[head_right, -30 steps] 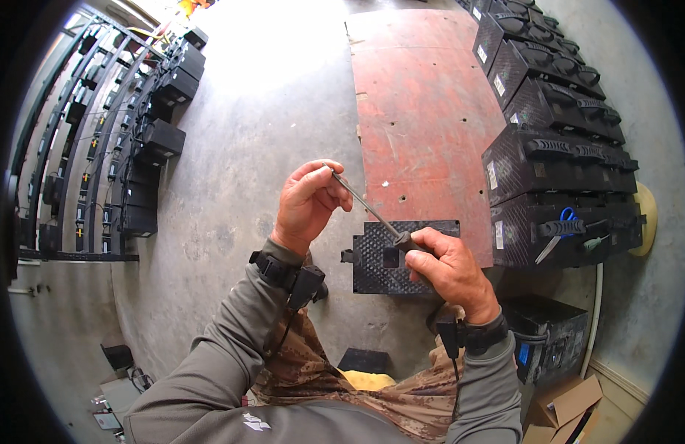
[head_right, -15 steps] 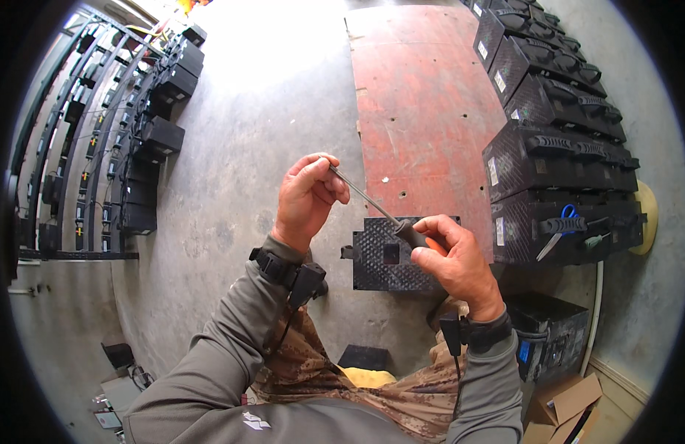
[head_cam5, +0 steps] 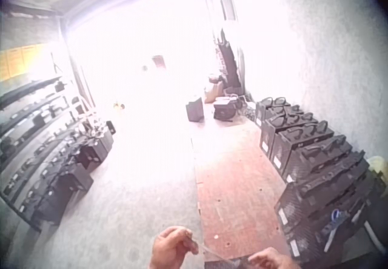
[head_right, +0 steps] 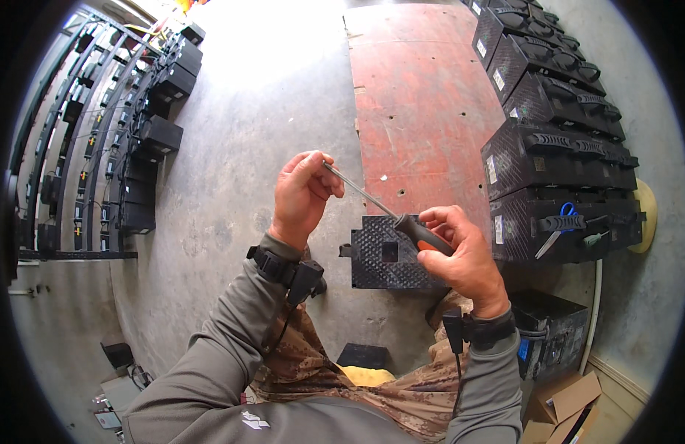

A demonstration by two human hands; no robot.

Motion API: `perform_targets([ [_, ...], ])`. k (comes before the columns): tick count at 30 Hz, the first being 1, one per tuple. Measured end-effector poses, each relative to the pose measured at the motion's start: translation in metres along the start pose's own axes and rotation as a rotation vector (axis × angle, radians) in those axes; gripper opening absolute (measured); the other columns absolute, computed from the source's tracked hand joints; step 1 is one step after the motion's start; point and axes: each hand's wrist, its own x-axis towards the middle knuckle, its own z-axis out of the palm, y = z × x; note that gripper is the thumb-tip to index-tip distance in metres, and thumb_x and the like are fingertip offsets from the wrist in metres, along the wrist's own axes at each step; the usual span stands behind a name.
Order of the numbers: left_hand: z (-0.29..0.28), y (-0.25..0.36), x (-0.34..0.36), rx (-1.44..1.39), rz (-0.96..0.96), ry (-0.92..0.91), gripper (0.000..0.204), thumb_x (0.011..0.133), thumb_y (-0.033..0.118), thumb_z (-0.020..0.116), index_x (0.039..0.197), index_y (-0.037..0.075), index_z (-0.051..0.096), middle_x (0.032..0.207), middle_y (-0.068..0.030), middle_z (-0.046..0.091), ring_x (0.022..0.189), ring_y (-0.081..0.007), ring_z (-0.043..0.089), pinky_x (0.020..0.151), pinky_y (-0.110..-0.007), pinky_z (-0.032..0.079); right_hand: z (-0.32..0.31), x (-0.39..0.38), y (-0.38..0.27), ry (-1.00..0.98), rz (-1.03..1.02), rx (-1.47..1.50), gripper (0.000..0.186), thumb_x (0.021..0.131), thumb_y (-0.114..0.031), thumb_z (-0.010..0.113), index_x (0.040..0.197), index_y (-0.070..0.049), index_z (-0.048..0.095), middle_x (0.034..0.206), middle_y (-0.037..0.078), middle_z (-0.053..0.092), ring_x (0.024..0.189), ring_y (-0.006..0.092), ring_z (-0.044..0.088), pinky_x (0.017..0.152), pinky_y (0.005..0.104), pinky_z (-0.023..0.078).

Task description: Use a screwdriver to unscrew or tighten components on a battery casing.

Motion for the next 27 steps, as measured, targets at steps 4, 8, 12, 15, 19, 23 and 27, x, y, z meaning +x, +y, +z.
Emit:
perform_targets([
  [4,-0.001,-0.001,0.001,-0.004,-0.013,0.041,0.022,0.101,0.018,0.057,0.1,-0.002,0.067,0.076,-0.013,0.068,0.066,-0.0255,0.067,0.061,-0.038,0.056,-0.015,0.002,0.0,0.144,-0.075,0.146,0.042,0.081,0.002,0.073,0.121,-0.002,0.059,0.105,0.005,0.062,0.094,0.0132,0.064,0.081,0.0266,0.058],
  [8,0.003,0.0,-0.001,0.007,-0.09,0.009,0.024,0.102,0.018,0.055,0.102,-0.002,0.067,0.078,-0.0132,0.069,0.066,-0.0253,0.068,0.062,-0.038,0.056,-0.032,0.008,0.007,0.293,-0.087,0.389,0.033,0.087,-0.002,0.067,0.119,-0.001,0.059,0.108,0.009,0.065,0.096,0.0183,0.069,0.079,0.0312,0.061],
  [12,0.008,0.002,-0.003,0.109,-0.146,-0.003,0.026,0.103,0.019,0.054,0.108,-0.002,0.068,0.081,-0.012,0.07,0.071,-0.0236,0.069,0.066,-0.037,0.058,-0.04,0.007,0.011,0.225,-0.173,0.483,0.026,0.093,-0.006,0.061,0.118,0.001,0.057,0.11,0.012,0.066,0.099,0.0224,0.071,0.08,0.0349,0.063],
  [15,0.01,0.001,-0.003,0.121,-0.14,-0.013,0.027,0.104,0.021,0.056,0.111,-0.002,0.068,0.084,-0.0109,0.07,0.076,-0.022,0.07,0.069,-0.036,0.059,-0.043,0.006,0.014,0.24,-0.175,0.469,0.027,0.094,-0.006,0.061,0.119,0.002,0.056,0.109,0.013,0.066,0.097,0.0222,0.072,0.081,0.0344,0.063],
  [19,0.006,-0.003,-0.001,0.141,-0.098,-0.018,0.023,0.102,0.018,0.061,0.112,-0.002,0.068,0.09,-0.0098,0.07,0.08,-0.0202,0.07,0.073,-0.035,0.059,-0.043,0.006,0.009,0.281,-0.208,0.479,0.026,0.094,-0.007,0.061,0.119,0.001,0.056,0.109,0.013,0.066,0.098,0.0219,0.071,0.081,0.0342,0.063],
  [23,0.002,-0.006,0.0,0.112,-0.048,0.004,0.019,0.099,0.013,0.065,0.111,-0.002,0.067,0.09,-0.0101,0.071,0.081,-0.02,0.07,0.073,-0.034,0.06,-0.042,0.007,0.011,0.307,-0.235,0.474,0.025,0.097,-0.011,0.062,0.119,0.001,0.057,0.111,0.013,0.066,0.098,0.0211,0.071,0.08,0.0333,0.063],
  [27,-0.001,-0.008,0.001,0.122,0.006,0.007,0.016,0.097,0.009,0.066,0.109,-0.002,0.068,0.091,-0.0115,0.071,0.082,-0.0204,0.071,0.073,-0.034,0.061,-0.042,0.007,0.01,0.305,-0.246,0.463,0.024,0.099,-0.012,0.061,0.119,0.001,0.058,0.113,0.012,0.066,0.1,0.0205,0.07,0.079,0.0323,0.063],
])
